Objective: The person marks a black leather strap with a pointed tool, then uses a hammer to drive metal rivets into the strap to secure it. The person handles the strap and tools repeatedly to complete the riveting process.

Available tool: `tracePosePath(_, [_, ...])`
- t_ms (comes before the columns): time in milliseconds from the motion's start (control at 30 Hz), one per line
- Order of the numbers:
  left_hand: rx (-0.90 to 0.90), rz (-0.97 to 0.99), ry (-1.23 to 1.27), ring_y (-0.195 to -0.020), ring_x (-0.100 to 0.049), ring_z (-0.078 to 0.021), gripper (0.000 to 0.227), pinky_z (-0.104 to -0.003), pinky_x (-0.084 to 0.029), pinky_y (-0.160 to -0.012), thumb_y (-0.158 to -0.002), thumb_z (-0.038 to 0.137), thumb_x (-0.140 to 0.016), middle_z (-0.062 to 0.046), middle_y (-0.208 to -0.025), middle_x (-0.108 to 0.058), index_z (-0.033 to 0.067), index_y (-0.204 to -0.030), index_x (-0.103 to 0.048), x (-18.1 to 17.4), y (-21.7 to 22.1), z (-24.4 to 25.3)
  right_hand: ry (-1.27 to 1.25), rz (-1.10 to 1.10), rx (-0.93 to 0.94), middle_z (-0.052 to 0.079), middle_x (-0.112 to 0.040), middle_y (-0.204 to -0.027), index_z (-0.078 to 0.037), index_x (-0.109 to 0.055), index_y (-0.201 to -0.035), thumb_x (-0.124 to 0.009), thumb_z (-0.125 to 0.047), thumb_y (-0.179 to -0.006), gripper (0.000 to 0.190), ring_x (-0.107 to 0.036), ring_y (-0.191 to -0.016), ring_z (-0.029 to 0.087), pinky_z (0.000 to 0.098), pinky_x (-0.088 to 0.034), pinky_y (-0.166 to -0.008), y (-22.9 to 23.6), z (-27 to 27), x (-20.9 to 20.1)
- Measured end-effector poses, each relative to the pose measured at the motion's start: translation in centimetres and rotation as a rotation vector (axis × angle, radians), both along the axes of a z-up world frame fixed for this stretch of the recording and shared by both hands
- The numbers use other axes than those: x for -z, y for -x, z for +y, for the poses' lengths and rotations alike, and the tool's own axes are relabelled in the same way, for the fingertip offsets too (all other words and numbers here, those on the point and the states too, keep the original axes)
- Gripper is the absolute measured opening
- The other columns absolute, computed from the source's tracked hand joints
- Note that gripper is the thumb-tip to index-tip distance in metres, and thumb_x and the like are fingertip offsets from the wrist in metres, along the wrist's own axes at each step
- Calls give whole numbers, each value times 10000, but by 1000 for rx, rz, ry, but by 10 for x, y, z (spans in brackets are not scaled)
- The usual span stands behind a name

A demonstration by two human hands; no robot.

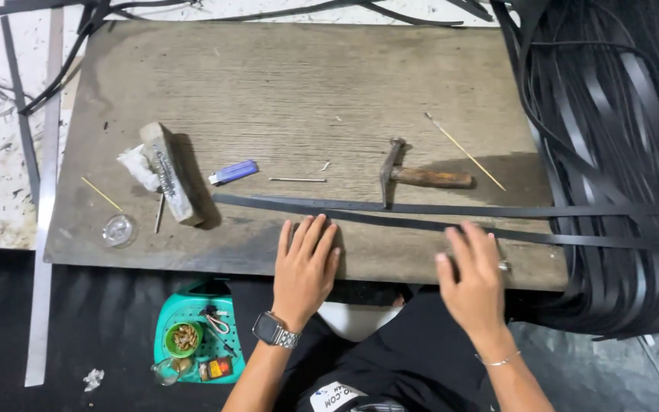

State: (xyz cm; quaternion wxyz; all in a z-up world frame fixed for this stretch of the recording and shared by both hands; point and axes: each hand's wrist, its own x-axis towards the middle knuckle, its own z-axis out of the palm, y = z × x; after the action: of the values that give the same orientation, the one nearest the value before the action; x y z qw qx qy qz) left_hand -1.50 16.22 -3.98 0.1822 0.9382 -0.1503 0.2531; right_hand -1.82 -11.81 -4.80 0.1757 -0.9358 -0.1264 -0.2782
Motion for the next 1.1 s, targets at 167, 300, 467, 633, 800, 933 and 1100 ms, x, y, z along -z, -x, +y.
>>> tracePosePath(167, [8, -5, 12, -1327, -560, -358, 370, -571, -321, -1180, -943, 185, -690, -167, -1322, -646, 74, -1296, -667, -9, 0, 10, 147, 49, -22, 159, -640, -1401, -90, -725, -1277, -677, -283, -971, 365, -564, -1362, 350, 505, -296, -1254, 0, -5, 11])
tracePosePath(300, [10, 18, 14, -1330, -552, -364, 386, -547, -332, -1181, -939, 176, -683, -178, -1328, -632, 69, -1309, -653, -5, -2, 24, 146, 112, -1, 155, -653, -1374, -86, -727, -1272, -688, -239, -973, 338, -580, -1356, 355, 509, -307, -1271, 0, -31, 6])
tracePosePath(467, [40, 31, 29, -1304, -562, -364, 390, -538, -359, -1171, -949, 193, -680, -178, -1308, -629, 65, -1316, -647, 2, 0, 27, 178, 80, 43, 117, -656, -1399, -92, -734, -1266, -693, -267, -1002, 319, -591, -1373, 323, 478, -329, -1282, -3, -51, 16])
tracePosePath(633, [17, 33, 60, -1305, -549, -372, 393, -534, -350, -1169, -986, 219, -640, -183, -1303, -617, 51, -1341, -630, 0, -3, 33, 115, 56, 41, 109, -660, -1384, -74, -741, -1225, -695, -267, -1022, 284, -601, -1354, 329, 486, -353, -1273, -10, -48, 11])
tracePosePath(800, [54, 32, 58, -1299, -558, -358, 386, -518, -370, -1162, -995, 222, -622, -184, -1300, -625, 24, -1326, -637, 4, -1, 35, 65, 42, 56, 116, -681, -1339, -51, -757, -1186, -711, -188, -1026, 216, -629, -1313, 334, 481, -409, -1235, -14, -53, 11])
tracePosePath(933, [69, 16, 35, -1305, -554, -342, 384, -521, -365, -1160, -1010, 245, -596, -168, -1311, -619, 38, -1331, -636, 6, 0, 36, 66, -11, 87, 101, -686, -1319, -58, -761, -1151, -752, -142, -985, 186, -642, -1293, 330, 474, -422, -1226, -18, -55, 23])
tracePosePath(1100, [55, -13, 38, -1285, -570, -320, 388, -505, -386, -1147, -1007, 263, -588, -144, -1303, -626, 56, -1330, -644, 5, -1, 36, -29, -98, -16, 104, -699, -1137, -52, -768, -1051, -750, -22, -953, 104, -663, -1122, 348, 485, -497, -1083, -33, -13, -1])
